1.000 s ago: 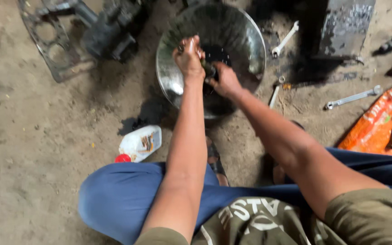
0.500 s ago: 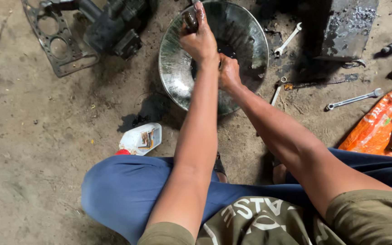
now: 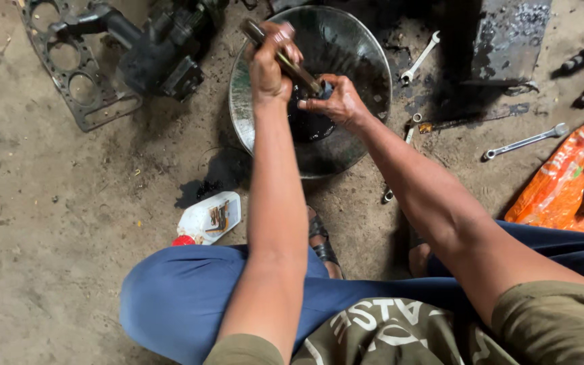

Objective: The person cleans and handles various metal engine parts by dipping them into a bowl of dark oil and wiping them with a cloth. They manipulate a metal rod, a housing, and several small components while working on a concrete floor.

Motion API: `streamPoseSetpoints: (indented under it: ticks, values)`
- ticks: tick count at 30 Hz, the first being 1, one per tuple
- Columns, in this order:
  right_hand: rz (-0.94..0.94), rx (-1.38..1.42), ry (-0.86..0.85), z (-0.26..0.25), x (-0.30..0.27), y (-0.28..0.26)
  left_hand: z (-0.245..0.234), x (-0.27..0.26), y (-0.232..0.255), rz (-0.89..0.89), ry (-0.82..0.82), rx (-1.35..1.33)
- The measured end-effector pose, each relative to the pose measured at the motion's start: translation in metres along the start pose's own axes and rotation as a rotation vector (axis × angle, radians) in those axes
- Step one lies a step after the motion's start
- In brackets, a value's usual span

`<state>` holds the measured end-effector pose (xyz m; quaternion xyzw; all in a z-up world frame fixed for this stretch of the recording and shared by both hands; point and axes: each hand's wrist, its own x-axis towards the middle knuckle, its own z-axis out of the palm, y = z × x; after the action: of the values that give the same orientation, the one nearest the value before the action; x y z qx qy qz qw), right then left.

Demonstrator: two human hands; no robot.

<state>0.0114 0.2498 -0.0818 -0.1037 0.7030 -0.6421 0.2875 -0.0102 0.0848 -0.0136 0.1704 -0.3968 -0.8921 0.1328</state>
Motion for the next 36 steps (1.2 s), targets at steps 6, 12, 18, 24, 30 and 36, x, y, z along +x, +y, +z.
streamPoseSetpoints:
  ticks: [6,12,18,24,30,36]
  values:
    - [0.040,-0.139,0.345,0.008,0.001,0.003,0.000,-0.011,-0.020,0.083,0.597,-0.050]
    - [-0.147,-0.368,0.597,0.015,0.011,-0.002,-0.029,-0.024,-0.038,0.134,0.391,-0.068]
    - [0.141,-0.616,0.471,0.003,0.038,0.003,-0.058,-0.052,-0.013,0.100,0.267,-0.017]
    - [-0.596,-1.228,0.272,0.013,0.005,0.029,-0.080,-0.055,-0.001,0.191,0.306,0.035]
    - [-0.001,-0.673,0.156,0.020,-0.006,0.031,-0.085,-0.042,-0.010,0.261,0.572,-0.132]
    - [0.065,0.337,0.236,0.036,0.016,0.051,-0.076,-0.036,-0.026,0.280,0.674,-0.353]
